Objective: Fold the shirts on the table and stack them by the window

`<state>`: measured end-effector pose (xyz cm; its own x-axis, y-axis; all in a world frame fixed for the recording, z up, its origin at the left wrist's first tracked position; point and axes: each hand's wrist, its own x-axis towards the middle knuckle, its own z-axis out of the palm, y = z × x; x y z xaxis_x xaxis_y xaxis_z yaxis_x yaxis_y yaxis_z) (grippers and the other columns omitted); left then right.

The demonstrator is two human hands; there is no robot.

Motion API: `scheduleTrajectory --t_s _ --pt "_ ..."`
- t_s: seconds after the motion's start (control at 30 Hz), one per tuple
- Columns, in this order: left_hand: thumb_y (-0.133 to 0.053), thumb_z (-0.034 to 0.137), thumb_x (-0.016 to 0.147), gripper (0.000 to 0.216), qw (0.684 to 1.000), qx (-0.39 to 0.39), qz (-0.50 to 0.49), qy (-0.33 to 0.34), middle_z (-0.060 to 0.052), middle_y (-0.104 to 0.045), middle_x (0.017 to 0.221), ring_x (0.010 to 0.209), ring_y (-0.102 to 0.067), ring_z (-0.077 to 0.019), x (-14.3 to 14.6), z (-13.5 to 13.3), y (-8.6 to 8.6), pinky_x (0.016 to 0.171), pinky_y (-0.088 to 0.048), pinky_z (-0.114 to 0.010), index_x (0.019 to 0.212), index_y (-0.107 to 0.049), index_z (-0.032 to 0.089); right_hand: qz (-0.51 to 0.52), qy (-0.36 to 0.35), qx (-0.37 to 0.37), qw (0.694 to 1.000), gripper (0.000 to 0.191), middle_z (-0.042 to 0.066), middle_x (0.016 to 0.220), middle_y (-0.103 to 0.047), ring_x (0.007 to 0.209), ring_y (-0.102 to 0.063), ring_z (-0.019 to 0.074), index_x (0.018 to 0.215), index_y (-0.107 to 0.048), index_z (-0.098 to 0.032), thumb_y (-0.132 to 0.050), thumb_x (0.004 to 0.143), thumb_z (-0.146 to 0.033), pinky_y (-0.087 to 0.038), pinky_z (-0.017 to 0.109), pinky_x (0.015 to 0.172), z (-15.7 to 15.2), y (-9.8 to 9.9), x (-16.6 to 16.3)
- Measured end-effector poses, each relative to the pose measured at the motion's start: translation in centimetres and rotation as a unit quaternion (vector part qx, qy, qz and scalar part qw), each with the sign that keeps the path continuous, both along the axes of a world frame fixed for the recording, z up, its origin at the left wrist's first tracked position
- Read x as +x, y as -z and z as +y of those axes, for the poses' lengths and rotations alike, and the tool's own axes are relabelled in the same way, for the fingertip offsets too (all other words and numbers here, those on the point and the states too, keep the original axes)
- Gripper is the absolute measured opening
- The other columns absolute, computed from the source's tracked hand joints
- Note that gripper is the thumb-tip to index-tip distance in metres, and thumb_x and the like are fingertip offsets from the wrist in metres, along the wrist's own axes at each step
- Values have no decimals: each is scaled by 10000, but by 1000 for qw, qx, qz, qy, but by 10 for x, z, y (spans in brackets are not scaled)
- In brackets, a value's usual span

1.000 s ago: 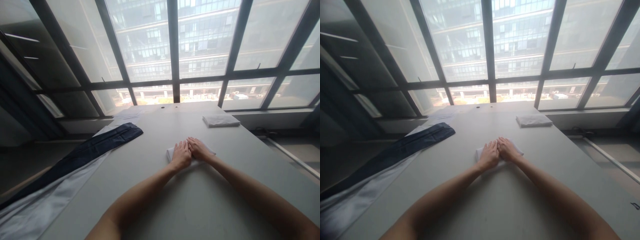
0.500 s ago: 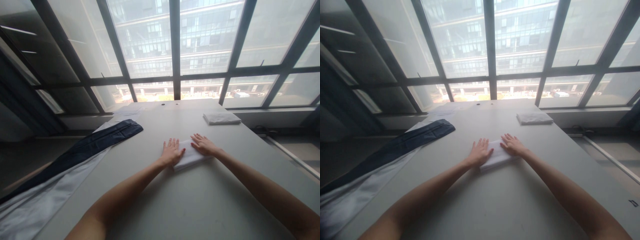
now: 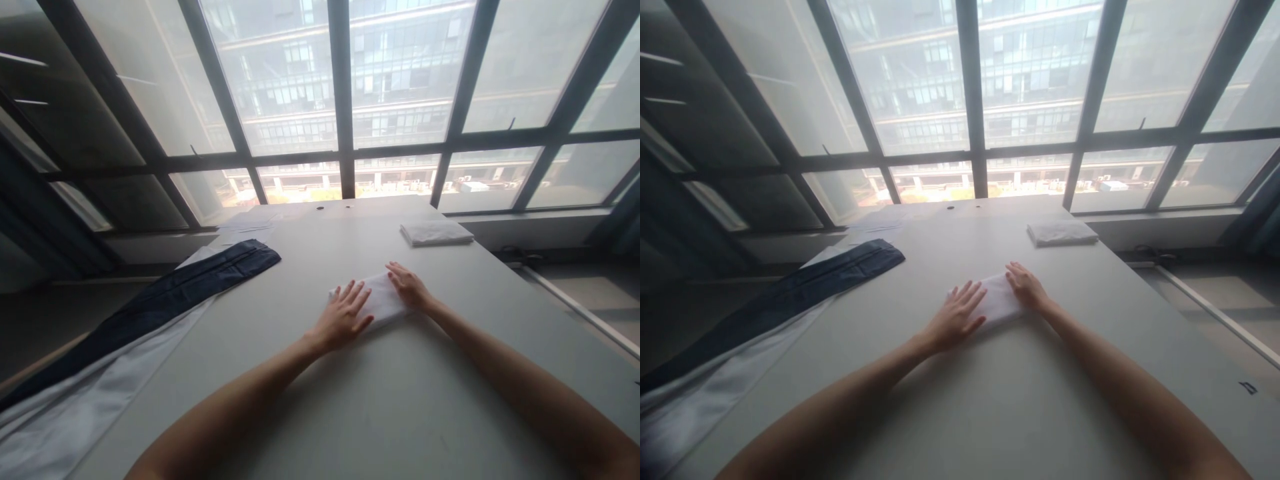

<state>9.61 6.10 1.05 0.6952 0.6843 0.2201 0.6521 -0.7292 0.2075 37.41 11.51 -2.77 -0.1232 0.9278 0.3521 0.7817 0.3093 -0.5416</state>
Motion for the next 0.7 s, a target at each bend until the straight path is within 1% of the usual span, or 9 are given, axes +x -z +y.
scheduleTrajectory --t_s 0.1,0.23,0.33,0.4,0.47,0.53,0.57,0.63,0.7 --pt "-472 653 992 762 996 -22 74 40 -104 -209 1700 1578 -110 -341 1 -10 2 1252 -108 -588 1619 -311 250 17 3 -23 1000 524 138 1536 -525 1480 -409 250 1415 -605 -128 -401 1001 -376 -288 427 1242 5 2 18" --pt "-525 611 986 766 995 -17 92 36 -101 -184 1706 1577 -115 -344 -5 -10 5 1251 -114 -585 1624 -293 256 57 139 -7 989 505 202 1423 -615 1364 -536 300 1356 -629 -70 -414 943 -266 -355 467 1193 7 2 48" --pt "-517 516 1022 652 995 11 80 60 -93 -257 1689 1574 -152 -327 -4 -14 1 1255 -108 -587 1599 -351 262 95 212 42 972 506 213 1342 -658 1286 -586 299 1304 -649 -59 -366 922 -229 -412 471 1143 3 -4 52" --pt "-485 400 1053 547 993 26 72 92 -74 -332 1664 1562 -218 -286 -1 -19 -3 1264 -147 -541 1575 -392 265 118 194 92 970 485 184 1314 -676 1264 -595 280 1272 -671 -93 -373 923 -249 -435 446 1123 -2 -9 42" --pt "-455 294 1061 500 991 32 66 111 -55 -394 1636 1538 -291 -253 1 -23 -6 1255 -222 -492 1559 -412 273 123 123 108 979 451 148 1307 -689 1257 -600 264 1238 -698 -141 -400 930 -280 -435 422 1123 -6 -11 28" --pt "-432 218 1051 499 992 37 64 107 -49 -435 1612 1516 -339 -248 1 -24 -9 1233 -278 -489 1546 -424 284 121 60 69 988 406 122 1265 -720 1225 -627 254 1171 -736 -177 -443 910 -283 -435 401 1120 -7 -10 15" --pt "-422 185 1043 505 992 40 65 101 -52 -446 1605 1509 -353 -252 0 -23 -9 1226 -289 -499 1538 -434 286 131 53 39 989 385 114 1224 -741 1189 -650 251 1124 -755 -185 -463 889 -273 -445 390 1106 -7 -8 11" --pt "-405 124 1023 523 992 45 71 93 -65 -456 1597 1499 -372 -259 -3 -21 -10 1221 -293 -519 1520 -457 278 169 88 -1 982 364 108 1133 -773 1112 -685 245 1034 -777 -180 -479 837 -254 -472 371 1064 -5 -4 11" --pt "-400 98 1013 522 992 48 73 94 -79 -461 1592 1493 -384 -265 -5 -18 -9 1219 -298 -527 1504 -477 257 207 143 -4 968 377 110 1063 -784 1053 -699 244 983 -779 -161 -463 797 -248 -494 364 1022 -1 -1 20"
